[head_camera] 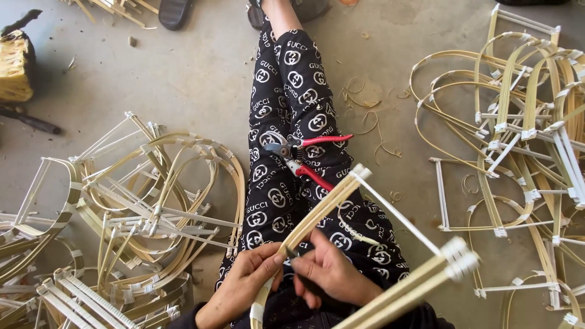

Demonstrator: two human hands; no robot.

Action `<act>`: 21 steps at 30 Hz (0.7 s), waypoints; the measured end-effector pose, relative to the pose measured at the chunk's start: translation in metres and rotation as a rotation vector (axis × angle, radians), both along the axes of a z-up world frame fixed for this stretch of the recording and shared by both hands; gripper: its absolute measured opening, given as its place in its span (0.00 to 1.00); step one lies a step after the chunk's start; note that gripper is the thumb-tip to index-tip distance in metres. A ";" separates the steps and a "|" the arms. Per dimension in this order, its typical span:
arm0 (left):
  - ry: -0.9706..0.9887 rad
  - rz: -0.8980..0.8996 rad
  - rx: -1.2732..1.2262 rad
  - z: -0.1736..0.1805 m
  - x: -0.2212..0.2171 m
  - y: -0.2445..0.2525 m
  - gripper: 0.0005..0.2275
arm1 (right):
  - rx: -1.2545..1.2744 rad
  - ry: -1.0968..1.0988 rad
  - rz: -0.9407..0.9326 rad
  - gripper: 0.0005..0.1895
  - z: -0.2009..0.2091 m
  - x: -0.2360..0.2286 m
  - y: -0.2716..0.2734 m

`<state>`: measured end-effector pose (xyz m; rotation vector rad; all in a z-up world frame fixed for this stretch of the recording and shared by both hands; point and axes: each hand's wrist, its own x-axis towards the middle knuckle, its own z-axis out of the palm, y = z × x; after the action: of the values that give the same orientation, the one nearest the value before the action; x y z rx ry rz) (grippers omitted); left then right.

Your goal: Assembling small bamboo frames using pliers and plastic fasteners while sitting on the floor.

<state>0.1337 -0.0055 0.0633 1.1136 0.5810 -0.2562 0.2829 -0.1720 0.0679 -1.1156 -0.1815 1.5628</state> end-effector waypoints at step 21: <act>0.265 0.001 -0.105 0.015 -0.065 -0.005 0.16 | -0.020 -0.257 -0.121 0.28 0.003 0.013 -0.017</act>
<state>0.0687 -0.0109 0.0782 0.9842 0.7942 -0.4326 0.2961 -0.1885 0.0709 -1.3179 -0.2665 1.3143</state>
